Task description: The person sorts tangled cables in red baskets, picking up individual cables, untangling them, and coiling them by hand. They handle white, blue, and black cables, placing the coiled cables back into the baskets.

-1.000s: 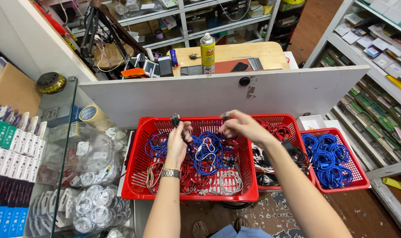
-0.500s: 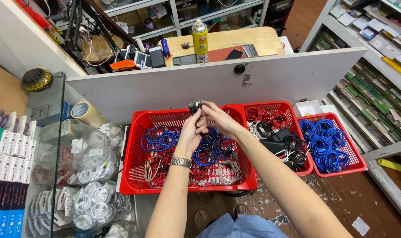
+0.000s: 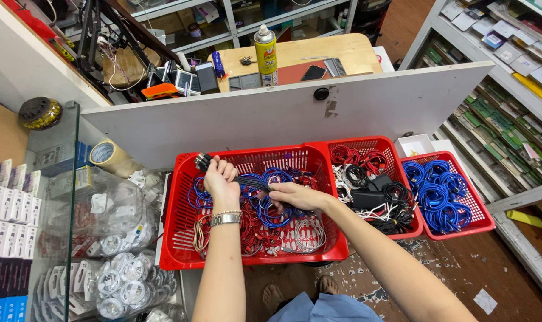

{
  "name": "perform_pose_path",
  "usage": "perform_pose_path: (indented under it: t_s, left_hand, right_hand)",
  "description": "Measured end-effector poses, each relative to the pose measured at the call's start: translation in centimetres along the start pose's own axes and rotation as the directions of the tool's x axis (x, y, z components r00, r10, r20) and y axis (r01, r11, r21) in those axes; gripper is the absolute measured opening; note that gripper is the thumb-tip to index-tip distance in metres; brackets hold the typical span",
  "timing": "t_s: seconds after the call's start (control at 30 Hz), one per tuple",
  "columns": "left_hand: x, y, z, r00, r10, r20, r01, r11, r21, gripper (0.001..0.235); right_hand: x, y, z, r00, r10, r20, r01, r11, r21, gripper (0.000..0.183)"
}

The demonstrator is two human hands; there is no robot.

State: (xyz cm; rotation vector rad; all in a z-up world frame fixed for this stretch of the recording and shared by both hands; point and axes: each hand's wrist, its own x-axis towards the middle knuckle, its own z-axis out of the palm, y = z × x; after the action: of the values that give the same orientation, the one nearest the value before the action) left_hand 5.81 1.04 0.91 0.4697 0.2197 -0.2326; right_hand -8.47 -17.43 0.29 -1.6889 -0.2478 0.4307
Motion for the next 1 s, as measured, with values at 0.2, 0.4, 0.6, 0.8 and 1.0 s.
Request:
perform_pose_path:
  t_s: [0.2, 0.4, 0.6, 0.8, 1.0]
  left_hand:
    - [-0.9, 3.0, -1.8, 0.998, 0.044, -0.042, -0.025, 0.929, 0.37, 0.031]
    - [-4.1, 1.2, -2.7, 0.999, -0.029, -0.018, 0.034, 0.814, 0.58, 0.037]
    - [-4.2, -0.1, -3.5, 0.978, -0.21, -0.017, 0.147, 0.624, 0.768, 0.032]
    - [-5.3, -4.0, -2.3, 0.913, -0.408, -0.001, 0.237, 0.528, 0.816, 0.031]
    - [-6.0, -5.6, -1.2, 0.887, -0.459, 0.041, 0.271, 0.592, 0.759, 0.023]
  right_hand:
    - [0.2, 12.3, -3.0, 0.855, 0.296, -0.426, -0.498, 0.699, -0.513, 0.034]
    - [0.8, 21.6, -0.4, 0.715, 0.229, -0.661, -0.699, 0.216, -0.681, 0.027]
    - [0.0, 13.3, -3.2, 0.681, 0.428, -0.595, -0.723, 0.26, -0.64, 0.03]
    - [-1.7, 1.3, -3.0, 0.746, 0.348, -0.568, -0.431, 0.902, -0.012, 0.03]
    - [-1.7, -3.3, 0.0, 0.78, 0.082, -0.62, -0.085, 0.996, 0.025, 0.028]
